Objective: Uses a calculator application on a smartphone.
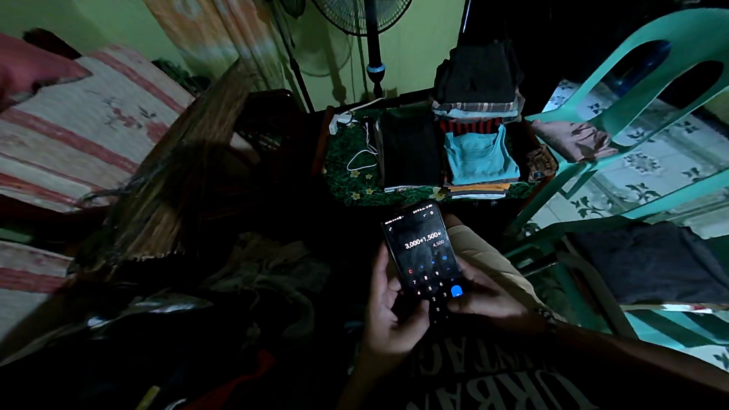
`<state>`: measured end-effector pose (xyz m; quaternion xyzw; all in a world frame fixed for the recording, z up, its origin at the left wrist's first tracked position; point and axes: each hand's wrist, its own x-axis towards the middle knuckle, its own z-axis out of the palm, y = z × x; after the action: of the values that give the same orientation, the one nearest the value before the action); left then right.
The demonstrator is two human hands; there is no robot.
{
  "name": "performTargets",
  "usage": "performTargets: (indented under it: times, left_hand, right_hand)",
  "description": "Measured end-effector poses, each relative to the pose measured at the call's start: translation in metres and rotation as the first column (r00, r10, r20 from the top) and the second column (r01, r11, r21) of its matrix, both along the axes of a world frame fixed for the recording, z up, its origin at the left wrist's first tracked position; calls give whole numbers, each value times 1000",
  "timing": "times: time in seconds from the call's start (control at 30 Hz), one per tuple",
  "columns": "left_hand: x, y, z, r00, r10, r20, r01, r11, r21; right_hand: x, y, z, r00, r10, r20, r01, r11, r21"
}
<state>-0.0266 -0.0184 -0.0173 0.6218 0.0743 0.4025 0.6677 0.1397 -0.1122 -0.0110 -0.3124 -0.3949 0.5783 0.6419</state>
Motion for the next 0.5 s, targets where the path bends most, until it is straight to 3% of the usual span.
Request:
performTargets:
  times: [0.33, 0.5]
  left_hand:
    - [11, -10, 1, 973, 220, 69, -219, 976, -23]
    - [7, -10, 0, 975, 199, 97, -197, 980, -31]
  right_hand:
    - [1, 2, 1, 983, 52, 178, -65, 996, 67]
    - [0, 3, 8, 955, 9, 297, -24, 999, 48]
